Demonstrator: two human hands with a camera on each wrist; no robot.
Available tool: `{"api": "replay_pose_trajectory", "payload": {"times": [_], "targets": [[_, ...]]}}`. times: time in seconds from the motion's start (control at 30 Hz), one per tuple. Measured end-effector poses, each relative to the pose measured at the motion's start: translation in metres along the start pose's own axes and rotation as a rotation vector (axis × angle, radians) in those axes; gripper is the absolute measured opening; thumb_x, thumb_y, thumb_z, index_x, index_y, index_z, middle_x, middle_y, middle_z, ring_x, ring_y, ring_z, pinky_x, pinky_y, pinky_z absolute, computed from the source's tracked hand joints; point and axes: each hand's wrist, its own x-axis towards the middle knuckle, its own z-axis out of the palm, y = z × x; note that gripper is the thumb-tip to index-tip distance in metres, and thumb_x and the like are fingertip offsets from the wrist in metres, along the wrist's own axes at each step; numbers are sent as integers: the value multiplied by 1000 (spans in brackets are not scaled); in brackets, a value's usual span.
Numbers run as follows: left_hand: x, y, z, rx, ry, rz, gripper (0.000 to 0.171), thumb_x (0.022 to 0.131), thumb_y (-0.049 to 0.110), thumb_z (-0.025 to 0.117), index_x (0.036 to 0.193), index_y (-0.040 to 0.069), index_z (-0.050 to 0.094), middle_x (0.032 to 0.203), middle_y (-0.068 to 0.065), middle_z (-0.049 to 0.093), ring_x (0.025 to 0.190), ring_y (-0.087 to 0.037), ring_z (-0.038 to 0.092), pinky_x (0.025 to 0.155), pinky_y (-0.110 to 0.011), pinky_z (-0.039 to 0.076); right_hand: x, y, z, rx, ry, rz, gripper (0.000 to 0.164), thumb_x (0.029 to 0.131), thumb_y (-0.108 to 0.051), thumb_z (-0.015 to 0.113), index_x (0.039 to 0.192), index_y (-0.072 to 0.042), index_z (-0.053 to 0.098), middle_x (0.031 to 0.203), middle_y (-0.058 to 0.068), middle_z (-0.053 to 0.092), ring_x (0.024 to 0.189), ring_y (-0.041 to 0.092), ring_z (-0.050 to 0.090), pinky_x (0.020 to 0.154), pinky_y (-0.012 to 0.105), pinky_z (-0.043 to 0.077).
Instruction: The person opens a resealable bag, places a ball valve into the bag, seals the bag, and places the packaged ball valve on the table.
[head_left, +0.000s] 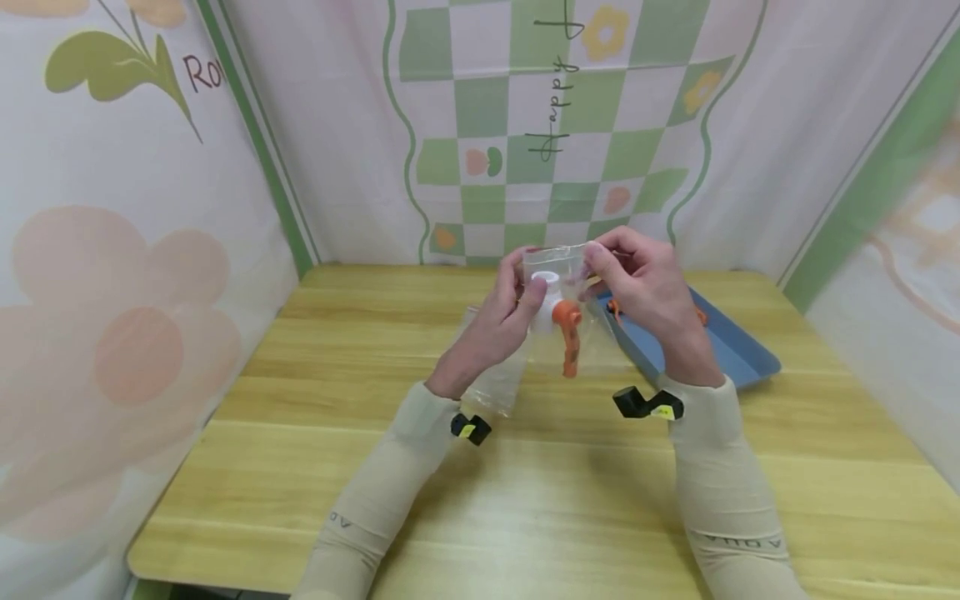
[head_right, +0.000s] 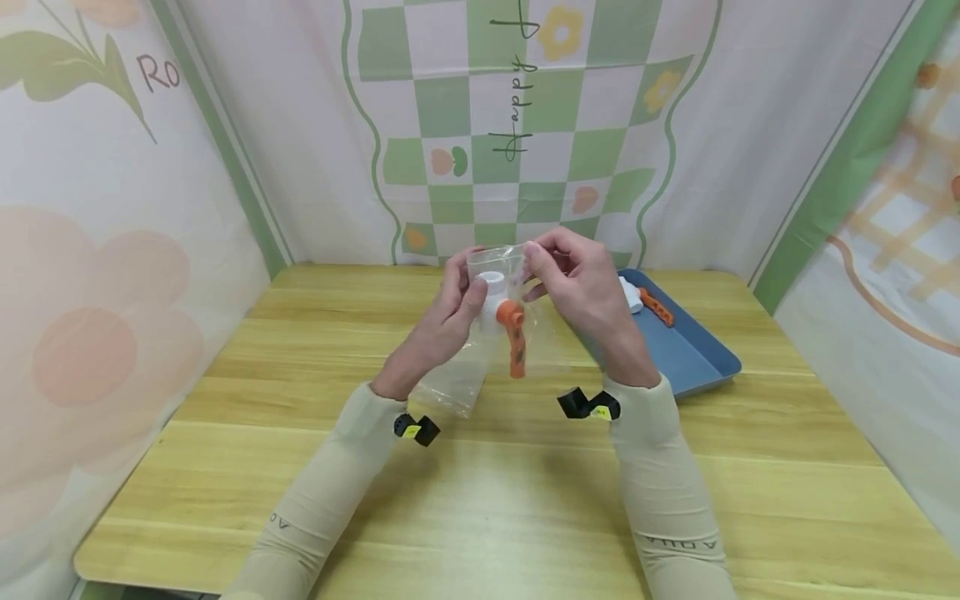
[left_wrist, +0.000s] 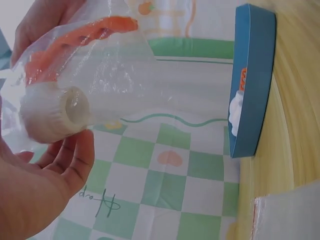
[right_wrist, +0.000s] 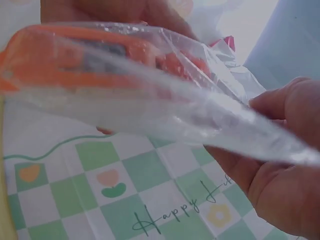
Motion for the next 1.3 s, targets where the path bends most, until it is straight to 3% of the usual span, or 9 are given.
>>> {"api": "replay_pose_trajectory", "payload": {"times": [0.2, 0.27, 0.37, 0.5, 0.63, 0.83, 1.07, 1.3], "targets": [[1, -12, -4, -60, 107, -48, 29, 102, 12, 29, 125, -4, 33, 99, -17, 50, 82, -14, 48, 67, -25, 45, -1, 8, -7, 14, -1, -25, 10, 89, 4, 55, 90, 12, 59, 75, 11, 64, 59, 18, 64, 55, 25, 54], [3, -18, -4, -69, 131, -41, 25, 101, 12, 33, 119, -5, 39, 95, -13, 49, 79, -13, 47, 66, -23, 44, -2, 7, -8, 5, -2, -25, 9, 89, 5, 54, 90, 12, 60, 75, 12, 65, 60, 18, 64, 56, 25, 54], [4, -28, -7, -81, 169, 0, 21, 99, 13, 41, 110, -4, 47, 91, -12, 52, 78, -15, 51, 70, -31, 50, -2, 2, -10, 23, -15, -32, 8, 88, 8, 53, 89, 13, 59, 75, 13, 64, 62, 17, 64, 58, 23, 53], [3, -28, -11, -33, 218, 67, 18, 97, 12, 48, 103, -3, 55, 93, -13, 59, 82, -16, 58, 73, -37, 53, -3, 1, -17, -4, -50, -51, 7, 88, 9, 53, 86, 13, 60, 75, 11, 63, 63, 15, 62, 60, 20, 52], [2, -21, -15, 58, 247, 97, 15, 94, 11, 53, 101, -2, 58, 91, -13, 61, 79, -16, 57, 69, -24, 49, -4, 4, -25, -141, -103, -67, 7, 87, 9, 56, 84, 7, 62, 72, 9, 62, 60, 10, 58, 57, 16, 49], [-4, 7, -20, 200, 257, 179, 8, 89, -1, 57, 94, -7, 60, 84, -17, 62, 72, -21, 56, 65, -21, 47, -5, -7, -34, -252, -220, -54, 10, 86, 8, 57, 85, 2, 65, 70, 6, 60, 56, 7, 51, 48, 17, 41], [1, -14, -24, 256, 257, 266, 7, 88, 1, 59, 93, -4, 62, 82, -13, 63, 70, -19, 56, 64, -26, 48, -5, -20, -37, -235, -297, -48, 10, 84, 10, 58, 84, 3, 66, 69, -1, 60, 55, 7, 50, 48, 20, 39], [1, -14, -26, 349, 261, 316, 11, 92, 11, 58, 91, 2, 62, 80, -6, 60, 68, -11, 52, 60, -22, 44, -5, -24, -40, -312, -374, 37, 10, 87, 2, 60, 87, -5, 67, 69, -2, 56, 54, 8, 46, 46, 24, 36]]}}
